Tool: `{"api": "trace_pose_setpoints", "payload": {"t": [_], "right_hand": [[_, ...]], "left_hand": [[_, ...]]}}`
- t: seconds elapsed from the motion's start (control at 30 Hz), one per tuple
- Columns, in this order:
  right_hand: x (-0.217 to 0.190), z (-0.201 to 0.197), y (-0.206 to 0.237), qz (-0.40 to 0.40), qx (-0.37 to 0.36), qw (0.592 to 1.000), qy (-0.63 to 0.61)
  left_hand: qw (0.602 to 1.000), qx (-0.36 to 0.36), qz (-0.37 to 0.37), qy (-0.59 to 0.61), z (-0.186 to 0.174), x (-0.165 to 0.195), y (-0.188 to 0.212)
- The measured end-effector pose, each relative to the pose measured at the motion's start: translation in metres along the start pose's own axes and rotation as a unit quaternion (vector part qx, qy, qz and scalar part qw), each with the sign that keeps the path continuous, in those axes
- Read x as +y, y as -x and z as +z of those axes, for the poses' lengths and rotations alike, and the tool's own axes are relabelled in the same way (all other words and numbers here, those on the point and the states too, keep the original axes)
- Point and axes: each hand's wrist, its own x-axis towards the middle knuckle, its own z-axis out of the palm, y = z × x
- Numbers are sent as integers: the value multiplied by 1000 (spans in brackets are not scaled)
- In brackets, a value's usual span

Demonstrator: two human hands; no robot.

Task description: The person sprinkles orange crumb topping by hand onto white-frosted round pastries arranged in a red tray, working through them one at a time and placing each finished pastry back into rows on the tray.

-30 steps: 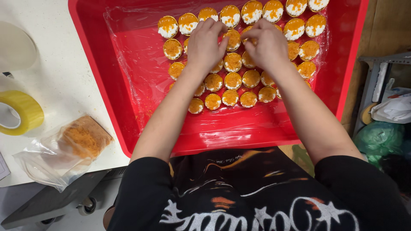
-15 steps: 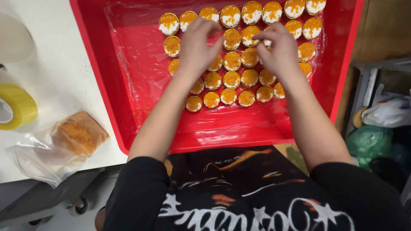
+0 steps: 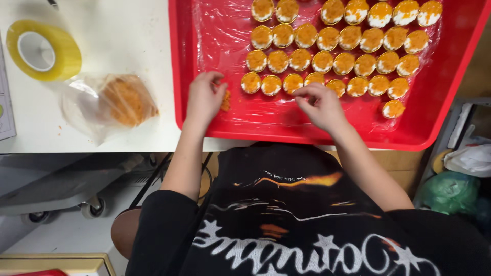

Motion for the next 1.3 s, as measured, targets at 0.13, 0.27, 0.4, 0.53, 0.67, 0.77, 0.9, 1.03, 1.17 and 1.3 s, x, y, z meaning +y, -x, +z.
{"api": "trace_pose_setpoints", "payload": {"t": [0.13,0.27,0.4,0.53,0.67,0.77,0.9,1.03,1.17,1.3], "right_hand": [[-25,27,8,-11,-6,1000,10],[-42,48,18,-2,10,1000,-1],[-51,78,10,32,3,999,-41],[-59,112,-19,34,22,998,-41],[-63,137,-36,78,-16,988,-130],[-63,144,-37,96,-19,979,-180],[-54,129,-32,132,34,974,-180],[-48,116,-23,123,31,974,-188],[-51,115,-10,116,28,960,-254],[-50,96,-6,108,29,925,-363]], "left_hand": [[988,-60,48,-133,19,-26,-1],[966,-51,108,-230,36,-36,-7],[983,-103,85,-124,27,-31,-7],[987,-120,103,40,9,-23,8],[980,-114,118,114,-1,-17,18],[980,-112,113,116,-5,-23,20],[978,-129,161,-13,-11,-36,21],[973,-144,182,7,-9,-32,26],[951,-209,120,195,8,-6,26],[938,-210,38,272,20,17,20]]}}
